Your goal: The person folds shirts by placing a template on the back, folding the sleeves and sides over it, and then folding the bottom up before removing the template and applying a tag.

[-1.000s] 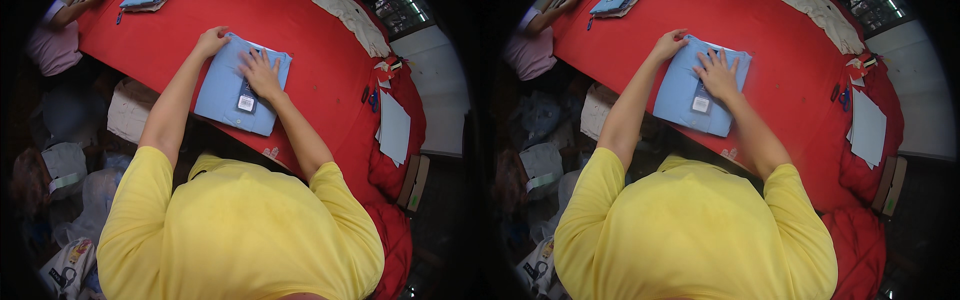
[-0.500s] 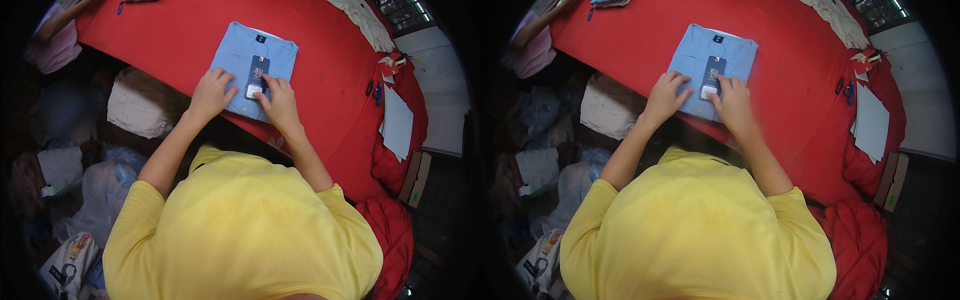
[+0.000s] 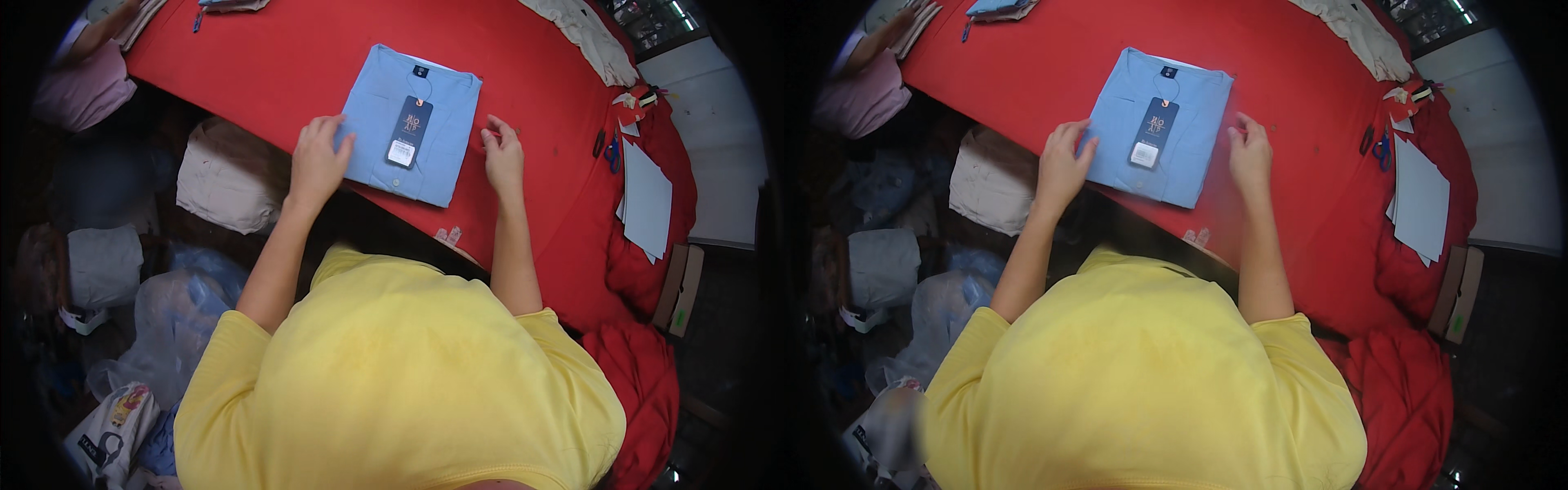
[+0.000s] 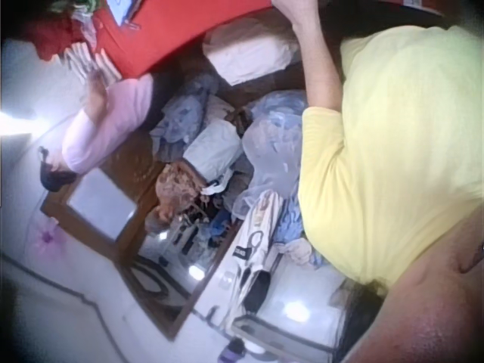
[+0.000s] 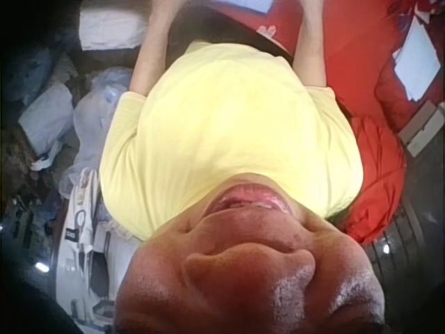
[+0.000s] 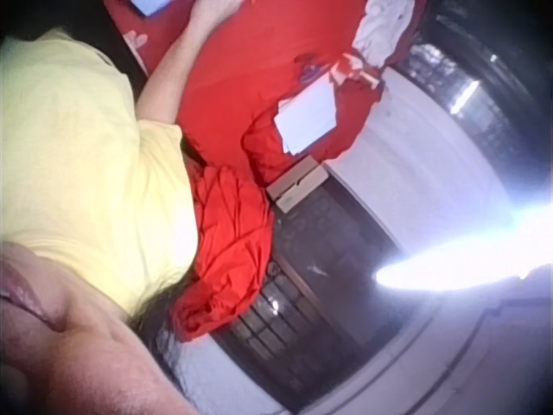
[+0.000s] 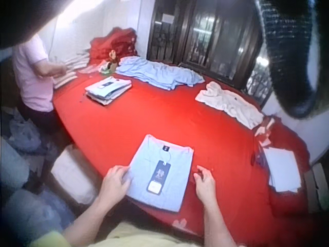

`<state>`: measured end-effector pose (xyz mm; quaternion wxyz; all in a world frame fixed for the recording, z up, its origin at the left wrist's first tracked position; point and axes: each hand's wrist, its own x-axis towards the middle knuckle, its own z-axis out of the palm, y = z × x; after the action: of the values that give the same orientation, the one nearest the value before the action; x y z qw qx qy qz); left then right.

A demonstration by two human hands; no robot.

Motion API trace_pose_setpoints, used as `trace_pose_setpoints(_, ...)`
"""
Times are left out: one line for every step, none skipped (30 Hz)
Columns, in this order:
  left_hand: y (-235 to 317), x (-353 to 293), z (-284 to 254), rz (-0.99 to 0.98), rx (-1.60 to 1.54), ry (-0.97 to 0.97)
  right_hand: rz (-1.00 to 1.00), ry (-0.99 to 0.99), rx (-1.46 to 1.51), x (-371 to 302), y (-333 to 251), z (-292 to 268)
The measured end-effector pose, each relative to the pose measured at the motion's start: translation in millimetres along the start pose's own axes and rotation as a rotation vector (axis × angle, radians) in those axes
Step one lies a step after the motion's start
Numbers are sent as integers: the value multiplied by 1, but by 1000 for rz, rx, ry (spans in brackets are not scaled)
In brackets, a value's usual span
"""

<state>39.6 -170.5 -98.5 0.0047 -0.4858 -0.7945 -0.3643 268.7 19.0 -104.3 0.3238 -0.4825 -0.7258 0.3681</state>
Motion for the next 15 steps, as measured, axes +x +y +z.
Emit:
trace_pose_setpoints(-7, 10, -2, -124, -57, -107, 145, -6, 169, 17, 10, -2)
trace_pose_setpoints(-15, 23, -4, -252, -113, -210, 200, -14, 261, 34, 14, -2)
trace_pose_setpoints(-23, 37, -7, -384, -164, -303, 250, -32, 357, 51, 12, 0)
trace_pose_setpoints(-30, 51, -4, -377, -230, -325, 301, -55, 452, 64, 10, 2)
trace_pose_setpoints(-48, 66, 9, -444, -356, -362, 323, -143, 407, 73, 2, 9)
trace_pose_setpoints(-59, 81, 20, -503, -484, -393, 338, -231, 360, 83, -9, 18)
trace_pose_setpoints(-50, 100, 28, -541, -545, -451, 351, -296, 308, 97, -17, 18)
trace_pose_setpoints(-29, 120, 35, -600, -661, -511, 264, -201, 145, 112, -2, 17)
trace_pose_setpoints(-13, 134, 39, -648, -782, -498, 258, -255, 101, 126, 7, 16)
trace_pose_setpoints(-20, 144, 44, -653, -866, -463, 237, -335, 59, 134, 4, 24)
trace_pose_setpoints(-26, 151, 52, -690, -1034, -399, 217, -370, 6, 140, 1, 30)
trace_pose_setpoints(-32, 157, 57, -744, -1149, -445, 208, -400, -52, 140, 1, 35)
trace_pose_setpoints(-35, 161, 62, -717, -1138, -448, 217, -395, -41, 139, 2, 37)
trace_pose_setpoints(-39, 162, 68, -676, -1094, -392, 222, -396, -29, 136, -1, 39)
trace_pose_setpoints(-43, 159, 72, -647, -1049, -342, 208, -387, -47, 129, -6, 42)
